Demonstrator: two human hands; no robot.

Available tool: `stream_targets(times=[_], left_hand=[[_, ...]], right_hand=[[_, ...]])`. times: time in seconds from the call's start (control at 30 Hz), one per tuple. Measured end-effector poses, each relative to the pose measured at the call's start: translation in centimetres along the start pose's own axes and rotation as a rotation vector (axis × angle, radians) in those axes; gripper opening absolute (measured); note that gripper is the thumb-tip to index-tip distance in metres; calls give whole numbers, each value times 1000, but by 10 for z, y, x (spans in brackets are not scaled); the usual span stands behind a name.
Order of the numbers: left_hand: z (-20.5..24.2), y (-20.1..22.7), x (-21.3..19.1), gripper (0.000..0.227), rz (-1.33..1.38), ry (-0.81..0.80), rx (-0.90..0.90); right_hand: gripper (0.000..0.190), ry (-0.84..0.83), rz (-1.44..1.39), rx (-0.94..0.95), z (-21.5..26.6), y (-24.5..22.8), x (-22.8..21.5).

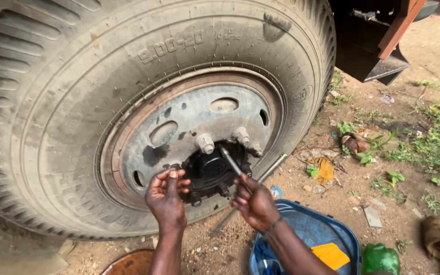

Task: The person performs maintenance on a vehicle wheel hub, first handling internal components by hand and then using a socket wrench and metal bar to tighten bolts on the axle assembly.

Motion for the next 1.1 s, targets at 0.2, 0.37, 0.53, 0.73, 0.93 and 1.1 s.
stream_targets(times=[0.2, 0.37, 0.53, 0.73, 0.93, 1.1], left_hand=[[-5, -9, -8, 11, 1, 10, -33], [-11, -12, -3, 11, 7, 10, -45], [-12, -13, -5, 11, 12, 11, -43], [-11, -15, -5, 10, 17, 25, -29], [-10, -11, 0, 11, -59, 23, 37], [8, 1, 7, 7, -276, 66, 299]], right_hand=[[4, 236, 1269, -476, 13, -45, -1], [14, 83, 1704, -938, 27, -65, 28], [14, -9, 1718, -1363, 46, -64, 43], [15, 176, 1508, -718, 15, -54, 20], [20, 182, 553, -416, -5, -13, 6], [24, 131, 657, -418, -11, -7, -12]])
Point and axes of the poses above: each hand's wrist, its own z-axis away from the middle knuckle, its own x-axis out of the palm, y = z × x, the point moved 6 cm from there along -z, towards the middle knuckle, and after that the axes turned 12 degrees about y, right-handed, at the moved point
